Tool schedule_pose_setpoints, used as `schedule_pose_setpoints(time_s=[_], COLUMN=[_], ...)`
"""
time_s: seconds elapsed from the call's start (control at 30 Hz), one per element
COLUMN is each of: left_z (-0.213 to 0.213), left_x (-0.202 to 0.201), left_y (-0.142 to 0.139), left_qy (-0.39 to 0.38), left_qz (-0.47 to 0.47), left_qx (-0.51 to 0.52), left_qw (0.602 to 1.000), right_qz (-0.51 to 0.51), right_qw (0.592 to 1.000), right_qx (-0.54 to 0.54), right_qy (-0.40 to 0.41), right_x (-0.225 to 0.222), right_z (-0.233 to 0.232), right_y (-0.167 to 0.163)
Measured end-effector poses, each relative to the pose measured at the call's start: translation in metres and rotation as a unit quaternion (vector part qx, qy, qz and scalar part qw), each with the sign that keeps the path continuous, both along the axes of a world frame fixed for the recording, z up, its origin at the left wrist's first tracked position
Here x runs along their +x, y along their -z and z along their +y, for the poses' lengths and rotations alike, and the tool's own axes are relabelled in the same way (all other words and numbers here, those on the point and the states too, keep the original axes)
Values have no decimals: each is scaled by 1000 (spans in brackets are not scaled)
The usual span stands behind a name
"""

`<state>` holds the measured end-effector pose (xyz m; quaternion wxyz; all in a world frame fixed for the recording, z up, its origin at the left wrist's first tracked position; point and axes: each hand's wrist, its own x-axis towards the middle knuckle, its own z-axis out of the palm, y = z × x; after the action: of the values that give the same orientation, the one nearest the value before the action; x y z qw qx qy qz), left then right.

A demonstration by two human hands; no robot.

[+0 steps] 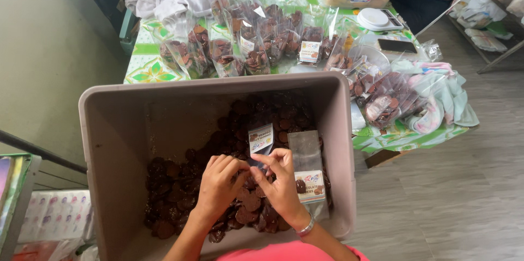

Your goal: The person scoops chocolate cookies from a large bin into clear plastic bags. They seal the bags and place them on a table alongside other packaged cookies. The person also handles a small label and places it on the table.

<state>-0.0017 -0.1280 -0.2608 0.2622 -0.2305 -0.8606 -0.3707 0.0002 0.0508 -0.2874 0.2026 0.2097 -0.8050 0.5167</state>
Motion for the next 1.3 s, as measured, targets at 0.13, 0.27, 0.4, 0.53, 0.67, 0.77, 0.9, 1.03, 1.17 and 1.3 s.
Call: schedule_pose_setpoints(time_s=[0.13,0.27,0.4,0.53,0.67,0.77,0.9,1.03,1.17,1.3], left_z=[2,1,0,-2,-3,-3,-6,-6,-5,-9], left_x=[0,0,2,5,7,7,7,9,4,-4], left_y=[-2,-5,-5,2,15,25,31,33,32,29], left_qy=[-6,-28,-82,-121,-66,-42,-5,15,-8,-117], left_qz=[15,23,57,102,94,121,142,140,138,109], left_qx=[-18,6,30,79,136,127,120,101,56,32], left_qw=[1000,999,995,984,984,984,983,985,989,987], right_qz=[-53,-14,-56,18,-14,-67,-28,-8,40,56], right_qw=[998,999,995,997,998,997,999,999,998,998], right_qx=[-34,0,-3,29,18,13,-25,8,-1,24], right_qy=[-29,-40,-81,-74,-63,-30,-34,40,56,21], right_x=[1,2,5,10,13,11,11,11,7,6], right_z=[-2,-1,0,-5,-8,-7,-4,-4,-6,-9], right_y=[1,8,13,13,9,5,2,0,2,7])
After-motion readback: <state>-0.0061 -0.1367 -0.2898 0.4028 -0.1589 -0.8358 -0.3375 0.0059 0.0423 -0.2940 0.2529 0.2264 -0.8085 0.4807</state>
